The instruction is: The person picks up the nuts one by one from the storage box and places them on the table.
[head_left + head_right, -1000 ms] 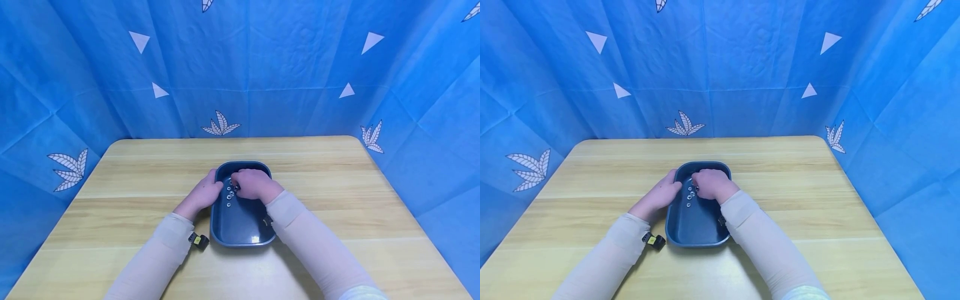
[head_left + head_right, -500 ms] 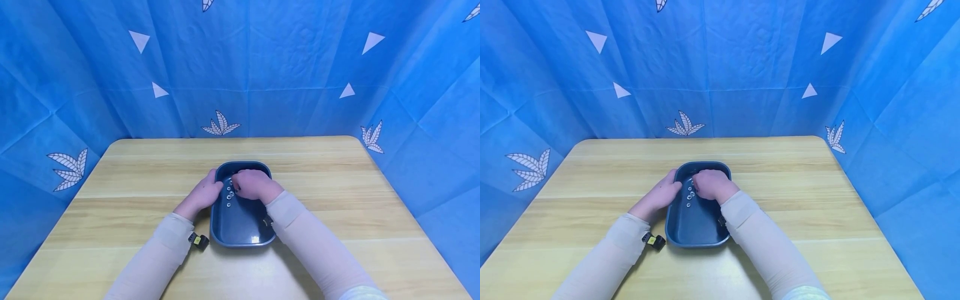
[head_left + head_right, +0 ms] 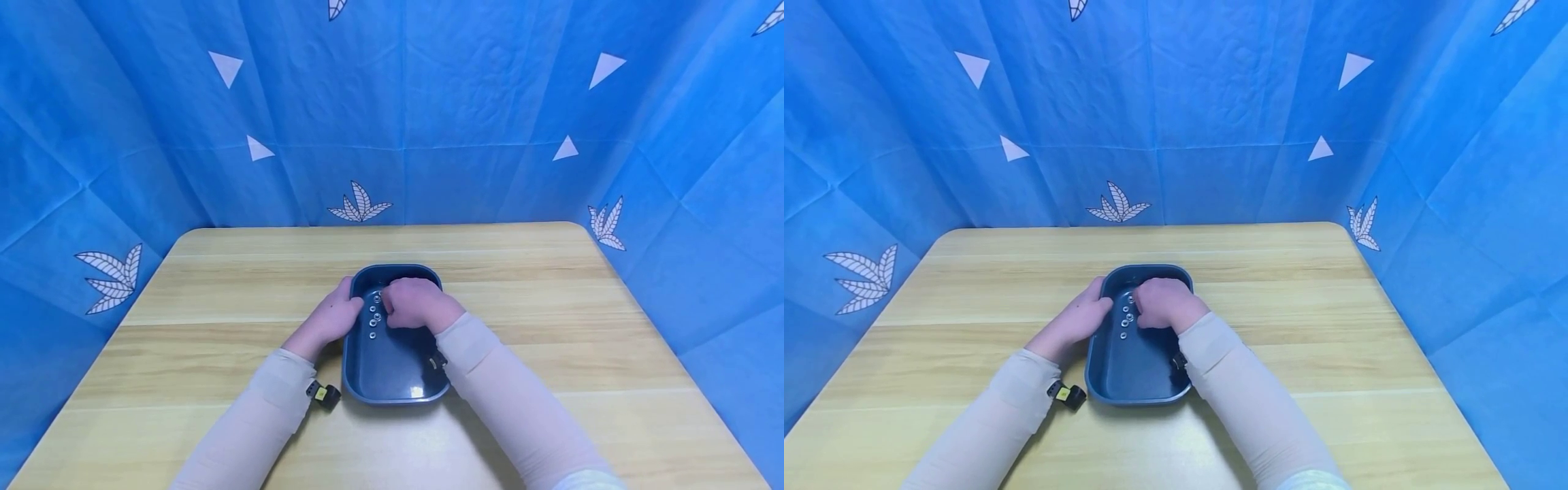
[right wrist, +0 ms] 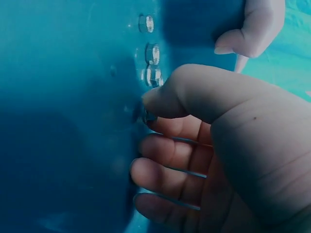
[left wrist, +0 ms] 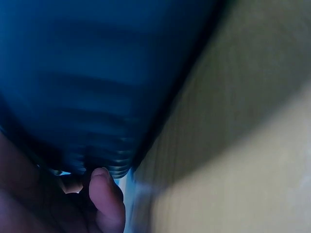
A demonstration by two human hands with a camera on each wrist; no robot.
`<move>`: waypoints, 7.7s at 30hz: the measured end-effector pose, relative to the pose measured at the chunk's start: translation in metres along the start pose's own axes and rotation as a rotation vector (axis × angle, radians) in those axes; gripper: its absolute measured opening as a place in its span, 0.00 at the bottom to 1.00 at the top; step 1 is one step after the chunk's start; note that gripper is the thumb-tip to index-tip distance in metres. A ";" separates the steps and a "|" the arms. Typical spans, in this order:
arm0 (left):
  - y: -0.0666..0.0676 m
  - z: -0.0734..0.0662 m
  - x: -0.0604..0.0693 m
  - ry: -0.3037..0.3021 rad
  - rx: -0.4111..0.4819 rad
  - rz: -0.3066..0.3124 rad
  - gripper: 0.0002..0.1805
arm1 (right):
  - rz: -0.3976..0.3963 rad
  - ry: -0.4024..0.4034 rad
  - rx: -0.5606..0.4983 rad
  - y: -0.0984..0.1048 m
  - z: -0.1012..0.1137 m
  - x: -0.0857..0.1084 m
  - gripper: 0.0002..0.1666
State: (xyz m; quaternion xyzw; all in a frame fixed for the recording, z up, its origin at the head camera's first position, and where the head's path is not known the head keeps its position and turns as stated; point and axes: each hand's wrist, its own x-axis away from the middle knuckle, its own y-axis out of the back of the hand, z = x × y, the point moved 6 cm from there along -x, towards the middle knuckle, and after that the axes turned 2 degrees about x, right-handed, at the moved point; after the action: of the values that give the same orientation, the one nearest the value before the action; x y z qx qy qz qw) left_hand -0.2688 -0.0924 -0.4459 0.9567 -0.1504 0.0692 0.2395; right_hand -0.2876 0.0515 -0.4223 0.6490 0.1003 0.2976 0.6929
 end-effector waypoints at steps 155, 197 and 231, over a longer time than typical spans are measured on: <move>0.002 0.000 0.000 0.017 -0.036 -0.039 0.30 | -0.143 -0.220 -0.271 0.000 -0.129 0.056 0.07; 0.002 -0.002 0.000 0.005 -0.020 -0.045 0.28 | -0.257 -0.198 -0.278 0.044 -0.104 0.073 0.12; 0.001 -0.005 0.004 0.008 -0.029 -0.041 0.28 | -0.282 0.016 -0.233 0.080 -0.027 0.059 0.06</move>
State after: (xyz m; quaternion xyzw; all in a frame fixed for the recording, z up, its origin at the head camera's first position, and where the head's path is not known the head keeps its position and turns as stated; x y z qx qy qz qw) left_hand -0.2655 -0.0923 -0.4405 0.9557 -0.1307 0.0661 0.2551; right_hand -0.2771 0.1043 -0.3342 0.5415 0.1604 0.2123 0.7975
